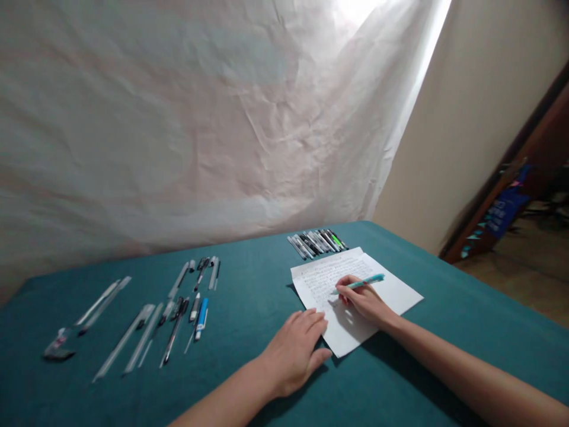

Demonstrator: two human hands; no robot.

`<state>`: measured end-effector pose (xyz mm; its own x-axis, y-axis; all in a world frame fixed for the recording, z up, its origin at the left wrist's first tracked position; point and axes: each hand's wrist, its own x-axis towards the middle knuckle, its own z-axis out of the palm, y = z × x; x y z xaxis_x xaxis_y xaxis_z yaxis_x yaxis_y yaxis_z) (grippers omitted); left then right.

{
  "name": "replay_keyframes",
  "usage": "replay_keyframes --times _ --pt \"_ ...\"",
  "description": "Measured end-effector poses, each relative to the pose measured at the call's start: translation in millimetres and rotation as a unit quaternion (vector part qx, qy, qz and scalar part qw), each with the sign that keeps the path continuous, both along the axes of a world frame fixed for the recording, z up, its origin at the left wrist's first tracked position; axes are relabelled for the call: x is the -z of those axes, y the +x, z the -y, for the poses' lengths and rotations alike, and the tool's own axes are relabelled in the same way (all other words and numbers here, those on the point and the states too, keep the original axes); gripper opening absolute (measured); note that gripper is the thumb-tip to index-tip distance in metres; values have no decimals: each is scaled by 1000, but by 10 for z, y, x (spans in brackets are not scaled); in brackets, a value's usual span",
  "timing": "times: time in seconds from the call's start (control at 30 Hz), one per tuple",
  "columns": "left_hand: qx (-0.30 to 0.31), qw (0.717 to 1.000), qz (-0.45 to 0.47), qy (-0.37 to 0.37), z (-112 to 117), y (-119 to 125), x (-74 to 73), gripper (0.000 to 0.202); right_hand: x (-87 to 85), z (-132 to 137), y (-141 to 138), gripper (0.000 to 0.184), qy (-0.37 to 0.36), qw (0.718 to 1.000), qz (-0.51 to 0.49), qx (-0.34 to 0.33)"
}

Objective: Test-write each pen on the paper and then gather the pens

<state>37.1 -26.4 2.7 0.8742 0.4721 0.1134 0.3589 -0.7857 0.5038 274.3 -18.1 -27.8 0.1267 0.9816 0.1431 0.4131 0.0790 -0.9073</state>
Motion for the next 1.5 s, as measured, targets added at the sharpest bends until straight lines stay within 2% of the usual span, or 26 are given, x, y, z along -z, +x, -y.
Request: replay_keyframes --times 0.07,0.2,0.6,1.1,1.5 --pt "5 999 -30 33 -12 11 11 47 19 40 22 16 16 999 32 -2" --pt "15 997 -55 49 -46 -17 10 48 22 77 50 14 47 996 80 8" --pt "28 998 -35 51 -136 -46 86 48 92 84 108 14 70 990 124 12" --pt "24 997 -49 52 -112 -43 70 48 89 90 99 15 79 988 129 -9" --pt "28 998 -35 54 -121 -42 76 47 42 111 70 16 84 989 122 9"
